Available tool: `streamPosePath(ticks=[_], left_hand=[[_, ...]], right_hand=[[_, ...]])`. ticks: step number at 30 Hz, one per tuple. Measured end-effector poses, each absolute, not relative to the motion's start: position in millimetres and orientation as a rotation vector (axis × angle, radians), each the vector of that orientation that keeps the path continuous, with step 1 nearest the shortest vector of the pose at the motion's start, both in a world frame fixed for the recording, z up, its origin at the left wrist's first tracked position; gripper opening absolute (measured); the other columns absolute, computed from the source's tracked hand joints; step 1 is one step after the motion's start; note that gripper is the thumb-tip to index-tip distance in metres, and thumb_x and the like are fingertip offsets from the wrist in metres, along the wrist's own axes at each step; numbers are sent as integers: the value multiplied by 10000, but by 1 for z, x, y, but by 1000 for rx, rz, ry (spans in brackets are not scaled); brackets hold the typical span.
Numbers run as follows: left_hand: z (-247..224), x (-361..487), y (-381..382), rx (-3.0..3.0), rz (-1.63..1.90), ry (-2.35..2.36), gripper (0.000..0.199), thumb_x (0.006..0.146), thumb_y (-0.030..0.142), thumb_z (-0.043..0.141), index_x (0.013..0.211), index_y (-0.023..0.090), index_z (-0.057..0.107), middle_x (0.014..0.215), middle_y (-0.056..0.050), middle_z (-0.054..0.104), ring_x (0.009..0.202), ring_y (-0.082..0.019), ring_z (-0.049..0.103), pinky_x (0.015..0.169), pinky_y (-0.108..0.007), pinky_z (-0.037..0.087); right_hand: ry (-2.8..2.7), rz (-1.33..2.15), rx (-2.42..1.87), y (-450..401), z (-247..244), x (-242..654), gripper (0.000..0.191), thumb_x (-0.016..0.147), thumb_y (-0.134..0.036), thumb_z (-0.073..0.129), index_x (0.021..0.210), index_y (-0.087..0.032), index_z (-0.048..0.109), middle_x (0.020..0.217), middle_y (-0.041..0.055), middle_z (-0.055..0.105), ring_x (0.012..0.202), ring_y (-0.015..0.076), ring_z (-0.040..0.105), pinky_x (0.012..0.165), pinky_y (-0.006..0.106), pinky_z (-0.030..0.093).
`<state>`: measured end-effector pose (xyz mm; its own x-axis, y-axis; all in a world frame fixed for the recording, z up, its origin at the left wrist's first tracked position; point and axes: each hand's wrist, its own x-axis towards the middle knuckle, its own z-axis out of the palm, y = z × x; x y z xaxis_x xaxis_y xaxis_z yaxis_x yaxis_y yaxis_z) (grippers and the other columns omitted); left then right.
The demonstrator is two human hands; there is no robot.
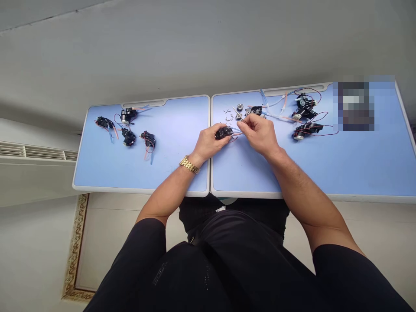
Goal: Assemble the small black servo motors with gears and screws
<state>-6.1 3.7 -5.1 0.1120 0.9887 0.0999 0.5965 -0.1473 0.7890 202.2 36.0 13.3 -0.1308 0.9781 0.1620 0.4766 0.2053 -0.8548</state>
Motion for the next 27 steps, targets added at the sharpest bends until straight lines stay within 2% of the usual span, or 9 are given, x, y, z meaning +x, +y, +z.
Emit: streamPosePath(ticks=[6, 9, 13, 16, 21, 25, 27], left_hand=[[9, -1, 5, 1792, 797, 1647, 262, 897, 236, 798, 1156, 192, 803, 1095, -57, 855, 989, -211, 775, 953, -335, 582], [19, 0, 10, 1685, 762, 1651, 197, 872, 278, 803, 1047, 186, 801, 956, -43, 836, 847, -185, 737, 817, -312, 568], [34, -1, 32, 1433, 631, 1549, 166, 827, 312, 813, 798, 186, 708, 639, -4, 678, 532, -132, 570, 563, -296, 438], [40, -2, 55, 1321, 497, 1498, 262, 790, 335, 838, 670, 190, 656, 570, -10, 605, 464, -112, 489, 486, -296, 313], [41, -7, 72, 1223, 406, 1430, 316, 762, 383, 874, 635, 180, 669, 534, -23, 573, 428, -105, 452, 449, -292, 234], [39, -18, 58, 1209, 469, 1328, 384, 753, 435, 922, 660, 184, 647, 563, -8, 573, 446, -94, 474, 438, -273, 240], [35, -24, 45, 1198, 514, 1287, 392, 753, 464, 942, 726, 182, 671, 603, 1, 591, 476, -94, 500, 443, -264, 287]], right_hand=[[-1761, 805, -1395, 36, 12, 202, 274, 930, -332, 682, 716, -258, 527, 662, -34, 540, 651, 157, 443, 672, 325, 365], [-1769, 789, -1414, 36, 12, 202, 256, 931, -335, 679, 732, -258, 538, 673, -30, 569, 654, 161, 459, 679, 325, 371], [-1772, 780, -1421, 38, 13, 202, 253, 937, -336, 669, 742, -261, 526, 677, -26, 580, 657, 164, 463, 681, 324, 373], [-1776, 791, -1434, 40, 16, 203, 263, 936, -331, 667, 736, -263, 509, 668, -25, 572, 655, 165, 462, 685, 325, 375], [-1775, 804, -1438, 41, 20, 204, 259, 936, -316, 660, 739, -264, 501, 675, -22, 576, 663, 168, 469, 704, 328, 377], [-1773, 799, -1412, 41, 21, 205, 279, 948, -339, 664, 735, -265, 500, 672, -20, 569, 666, 172, 478, 705, 335, 378], [-1763, 797, -1414, 42, 20, 206, 278, 948, -339, 671, 732, -263, 514, 688, -13, 592, 676, 176, 496, 701, 339, 380]])
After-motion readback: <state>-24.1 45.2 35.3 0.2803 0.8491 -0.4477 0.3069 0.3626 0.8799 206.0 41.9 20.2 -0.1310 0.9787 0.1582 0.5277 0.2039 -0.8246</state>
